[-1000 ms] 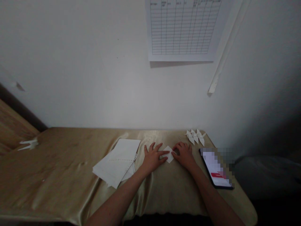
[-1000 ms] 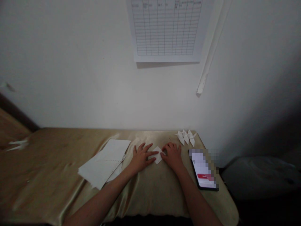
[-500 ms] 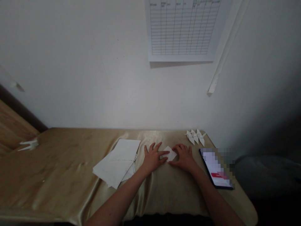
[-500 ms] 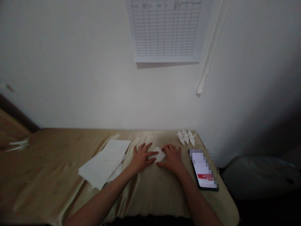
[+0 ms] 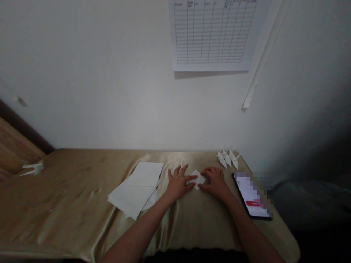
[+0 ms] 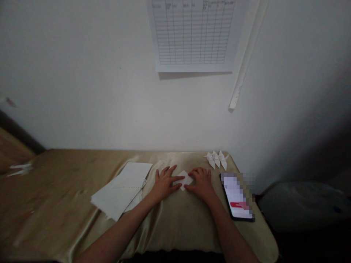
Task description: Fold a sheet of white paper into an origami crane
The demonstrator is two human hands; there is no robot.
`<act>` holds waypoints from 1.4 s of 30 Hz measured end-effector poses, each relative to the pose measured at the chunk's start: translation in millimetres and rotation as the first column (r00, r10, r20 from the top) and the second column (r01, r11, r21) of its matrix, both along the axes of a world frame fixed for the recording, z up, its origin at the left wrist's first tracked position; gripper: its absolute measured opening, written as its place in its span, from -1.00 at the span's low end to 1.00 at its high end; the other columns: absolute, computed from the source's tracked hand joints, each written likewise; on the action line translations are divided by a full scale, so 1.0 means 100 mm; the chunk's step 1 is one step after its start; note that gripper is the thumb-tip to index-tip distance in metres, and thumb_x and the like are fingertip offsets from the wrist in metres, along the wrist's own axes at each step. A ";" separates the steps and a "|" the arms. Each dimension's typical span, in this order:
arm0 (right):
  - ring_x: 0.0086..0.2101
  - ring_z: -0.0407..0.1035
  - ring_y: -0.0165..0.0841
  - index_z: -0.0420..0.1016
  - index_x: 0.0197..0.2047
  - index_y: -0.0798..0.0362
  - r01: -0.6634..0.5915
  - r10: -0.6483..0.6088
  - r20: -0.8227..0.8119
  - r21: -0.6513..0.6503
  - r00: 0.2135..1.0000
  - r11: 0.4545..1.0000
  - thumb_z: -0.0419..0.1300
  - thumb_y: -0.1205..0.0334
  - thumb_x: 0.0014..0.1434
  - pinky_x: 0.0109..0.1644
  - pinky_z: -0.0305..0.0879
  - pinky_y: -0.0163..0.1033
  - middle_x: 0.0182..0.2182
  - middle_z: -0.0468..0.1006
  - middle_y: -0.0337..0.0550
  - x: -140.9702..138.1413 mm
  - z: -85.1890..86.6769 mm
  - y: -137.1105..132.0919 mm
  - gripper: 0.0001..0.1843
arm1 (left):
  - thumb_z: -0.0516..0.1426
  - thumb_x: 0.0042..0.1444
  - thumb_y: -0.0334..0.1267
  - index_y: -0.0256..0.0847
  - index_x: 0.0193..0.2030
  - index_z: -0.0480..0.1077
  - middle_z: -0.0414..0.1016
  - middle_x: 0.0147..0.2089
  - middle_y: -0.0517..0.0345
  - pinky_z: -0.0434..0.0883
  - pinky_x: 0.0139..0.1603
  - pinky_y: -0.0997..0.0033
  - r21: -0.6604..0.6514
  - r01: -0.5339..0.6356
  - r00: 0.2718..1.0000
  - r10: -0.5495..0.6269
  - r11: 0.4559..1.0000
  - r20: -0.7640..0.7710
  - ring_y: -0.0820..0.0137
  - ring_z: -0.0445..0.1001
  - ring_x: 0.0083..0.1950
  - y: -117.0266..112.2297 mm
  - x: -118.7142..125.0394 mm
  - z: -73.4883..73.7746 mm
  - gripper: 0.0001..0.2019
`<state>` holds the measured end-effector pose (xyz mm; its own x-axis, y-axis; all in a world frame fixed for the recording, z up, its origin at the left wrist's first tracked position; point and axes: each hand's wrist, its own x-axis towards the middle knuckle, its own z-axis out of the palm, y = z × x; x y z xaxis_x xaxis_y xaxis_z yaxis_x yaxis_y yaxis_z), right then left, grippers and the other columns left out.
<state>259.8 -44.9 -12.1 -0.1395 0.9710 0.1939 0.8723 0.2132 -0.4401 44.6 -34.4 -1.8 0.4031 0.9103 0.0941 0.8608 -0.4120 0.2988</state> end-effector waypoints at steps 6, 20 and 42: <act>0.12 0.23 -0.09 0.55 -0.03 -0.11 -0.003 0.003 0.002 0.022 1.000 1.000 0.35 -0.12 -0.02 0.29 -0.09 0.10 0.03 0.48 -0.11 0.01 0.00 0.02 -0.51 | 0.15 0.20 0.14 0.54 0.16 0.36 0.01 0.50 0.35 -0.25 0.32 -0.57 0.003 -0.003 1.000 0.003 1.000 -0.016 -0.11 -0.06 0.48 0.00 0.00 -0.01 -0.63; 0.11 0.25 -0.11 0.59 -0.15 -0.12 0.030 -0.042 0.098 0.124 0.994 0.992 0.21 0.05 0.18 0.34 -0.29 0.25 -0.06 0.53 -0.14 -0.05 0.01 0.06 -0.79 | 0.14 0.20 0.15 0.55 0.15 0.35 0.00 0.51 0.34 -0.24 0.31 -0.58 0.012 0.000 1.000 0.000 1.000 -0.014 -0.10 -0.04 0.48 0.02 0.00 -0.05 -0.63; 0.10 0.23 -0.11 0.59 -0.21 -0.10 0.154 -0.159 0.029 0.134 0.987 0.979 0.11 0.12 0.29 0.31 -0.25 0.30 -0.04 0.52 -0.11 -0.06 -0.13 0.19 -0.78 | 0.18 0.18 0.12 0.53 0.15 0.37 0.03 0.50 0.31 -0.24 0.30 -0.59 -0.003 -0.007 1.000 0.007 1.000 -0.014 -0.09 -0.03 0.47 0.03 0.01 -0.04 -0.63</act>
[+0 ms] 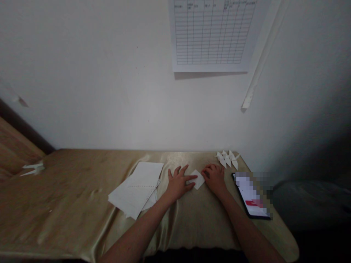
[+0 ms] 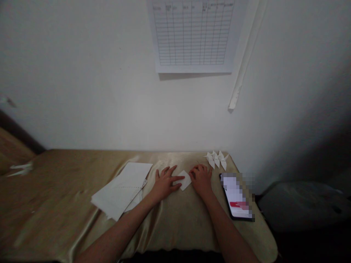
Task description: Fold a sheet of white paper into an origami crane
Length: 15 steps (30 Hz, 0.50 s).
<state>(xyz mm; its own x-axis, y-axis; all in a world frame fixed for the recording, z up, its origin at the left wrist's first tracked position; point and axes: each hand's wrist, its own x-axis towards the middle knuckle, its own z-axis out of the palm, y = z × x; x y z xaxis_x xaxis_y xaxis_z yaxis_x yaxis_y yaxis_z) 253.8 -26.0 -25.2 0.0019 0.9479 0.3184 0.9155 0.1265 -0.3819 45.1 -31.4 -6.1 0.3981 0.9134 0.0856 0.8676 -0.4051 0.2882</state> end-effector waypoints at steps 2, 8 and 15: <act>0.11 0.23 -0.11 0.60 -0.19 -0.12 -0.004 0.004 0.006 -0.002 1.000 1.000 0.09 0.11 0.29 0.31 -0.24 0.32 -0.02 0.51 -0.11 0.01 -0.01 0.00 -0.76 | 0.17 0.18 0.12 0.54 0.15 0.36 0.03 0.50 0.31 -0.23 0.30 -0.59 0.006 0.000 1.000 0.000 1.000 -0.001 -0.09 -0.02 0.47 0.00 0.00 0.00 -0.63; 0.11 0.22 -0.09 0.61 -0.22 -0.15 -0.009 0.009 -0.004 0.000 1.000 1.000 0.15 0.08 0.24 0.31 -0.26 0.32 -0.04 0.51 -0.13 0.01 0.01 -0.01 -0.80 | 0.17 0.19 0.13 0.55 0.15 0.36 0.02 0.50 0.33 -0.24 0.30 -0.59 0.003 0.004 1.000 -0.004 1.000 -0.011 -0.08 -0.03 0.47 0.00 0.00 0.01 -0.62; 0.17 0.16 -0.07 0.57 -0.17 -0.19 -0.018 0.016 -0.022 -0.078 1.000 0.997 0.22 0.02 0.16 0.29 -0.33 0.40 0.02 0.47 -0.16 0.03 0.06 -0.04 -0.81 | 0.16 0.19 0.13 0.53 0.15 0.37 0.04 0.50 0.33 -0.24 0.30 -0.59 0.006 0.005 1.000 -0.005 1.000 0.000 -0.10 -0.03 0.47 -0.01 0.00 0.02 -0.63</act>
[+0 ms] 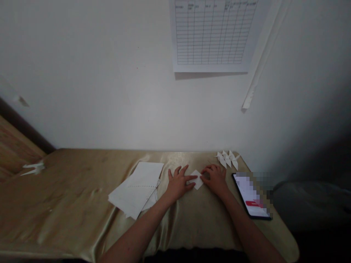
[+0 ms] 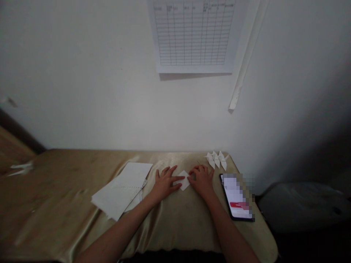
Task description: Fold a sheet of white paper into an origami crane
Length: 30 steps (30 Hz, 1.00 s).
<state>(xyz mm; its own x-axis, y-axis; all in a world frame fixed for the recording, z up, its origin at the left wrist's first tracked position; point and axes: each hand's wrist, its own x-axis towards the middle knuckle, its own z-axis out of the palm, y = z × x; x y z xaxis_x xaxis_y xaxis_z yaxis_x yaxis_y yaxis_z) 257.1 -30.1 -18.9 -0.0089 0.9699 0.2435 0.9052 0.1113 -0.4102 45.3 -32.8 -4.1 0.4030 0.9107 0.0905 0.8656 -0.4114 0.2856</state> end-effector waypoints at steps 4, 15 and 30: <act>0.21 0.12 -0.05 0.53 -0.09 -0.20 -0.023 0.022 -0.013 -0.057 1.000 0.998 0.25 -0.04 0.10 0.29 -0.40 0.47 0.07 0.44 -0.16 0.01 0.04 -0.05 -0.70 | 0.15 0.20 0.13 0.52 0.16 0.36 0.03 0.50 0.31 -0.24 0.31 -0.59 0.003 0.000 1.000 0.000 1.000 -0.001 -0.11 -0.04 0.47 0.01 0.00 -0.02 -0.63; 0.21 0.13 0.03 0.44 0.06 -0.15 -0.092 0.096 0.048 -0.085 0.994 0.992 0.36 -0.19 -0.11 0.30 -0.46 0.49 0.14 0.35 -0.05 0.00 0.06 -0.14 -0.34 | 0.16 0.19 0.12 0.50 0.17 0.36 0.03 0.50 0.31 -0.27 0.31 -0.59 -0.001 0.003 1.000 -0.003 1.000 0.009 -0.10 -0.04 0.47 -0.01 0.00 0.00 -0.62; 0.22 0.13 0.01 0.43 0.09 -0.18 -0.122 0.125 0.021 -0.105 0.992 0.987 0.32 -0.26 -0.05 0.33 -0.39 0.42 0.17 0.34 -0.06 0.05 0.05 -0.14 -0.33 | 0.17 0.18 0.14 0.52 0.16 0.36 0.05 0.49 0.29 -0.26 0.32 -0.57 0.006 -0.007 1.000 0.007 1.000 0.010 -0.07 -0.02 0.47 0.01 -0.01 -0.03 -0.61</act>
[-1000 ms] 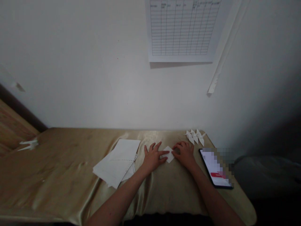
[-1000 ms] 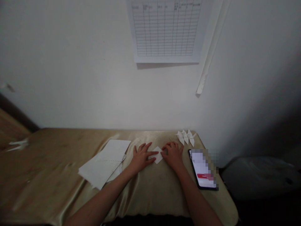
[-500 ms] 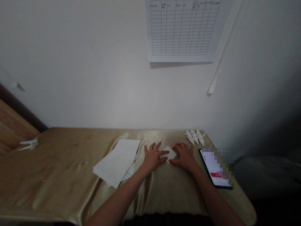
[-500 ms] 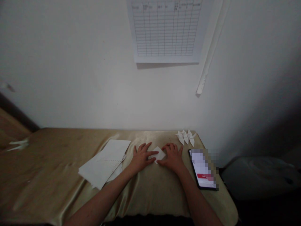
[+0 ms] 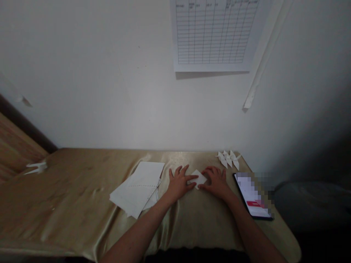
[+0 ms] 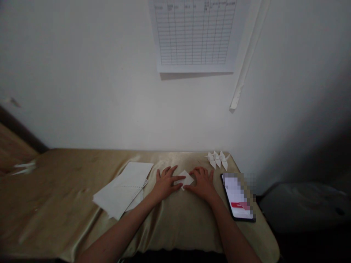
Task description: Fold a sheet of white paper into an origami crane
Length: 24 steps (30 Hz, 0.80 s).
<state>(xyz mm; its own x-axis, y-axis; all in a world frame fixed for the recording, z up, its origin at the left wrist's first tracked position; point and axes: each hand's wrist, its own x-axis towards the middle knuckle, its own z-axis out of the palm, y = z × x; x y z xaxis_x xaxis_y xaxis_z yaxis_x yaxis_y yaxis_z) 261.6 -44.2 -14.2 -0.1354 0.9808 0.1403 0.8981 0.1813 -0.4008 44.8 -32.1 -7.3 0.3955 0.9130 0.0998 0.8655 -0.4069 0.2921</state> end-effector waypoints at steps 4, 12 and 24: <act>0.19 0.17 0.00 0.47 0.05 -0.19 0.019 -0.019 0.001 0.048 1.000 0.999 0.30 -0.23 -0.01 0.33 -0.37 0.41 0.13 0.38 -0.09 -0.01 0.00 0.00 -0.42 | 0.16 0.19 0.15 0.53 0.16 0.36 0.06 0.49 0.28 -0.26 0.31 -0.59 0.000 0.006 1.000 -0.006 1.000 0.004 -0.08 -0.02 0.47 0.00 0.00 0.00 -0.62; 0.17 0.18 -0.05 0.52 -0.02 -0.19 0.042 -0.042 -0.005 0.104 0.999 0.994 0.26 -0.13 0.07 0.33 -0.30 0.36 0.08 0.42 -0.13 0.00 -0.08 0.05 -0.58 | 0.14 0.20 0.16 0.51 0.16 0.36 0.04 0.49 0.29 -0.27 0.31 -0.58 -0.014 0.008 1.000 -0.008 1.000 -0.004 -0.10 -0.04 0.47 -0.01 0.00 0.04 -0.62; 0.09 0.23 -0.15 0.57 -0.16 -0.21 0.139 -0.139 -0.011 0.124 0.990 0.982 0.17 0.02 0.22 0.31 -0.20 0.24 -0.02 0.47 -0.21 -0.04 -0.05 0.15 -0.82 | 0.15 0.20 0.13 0.51 0.17 0.36 0.03 0.50 0.32 -0.30 0.31 -0.58 -0.017 0.009 1.000 -0.009 1.000 -0.008 -0.09 -0.05 0.48 -0.01 0.01 0.02 -0.63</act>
<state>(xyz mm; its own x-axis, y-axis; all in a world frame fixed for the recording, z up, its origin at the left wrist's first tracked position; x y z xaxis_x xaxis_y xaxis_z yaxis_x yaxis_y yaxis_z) 258.1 -29.3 -19.7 0.0015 0.9649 0.2625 0.9170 0.1033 -0.3852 45.5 -32.7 -5.3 0.4044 0.9110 0.0809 0.8644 -0.4096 0.2917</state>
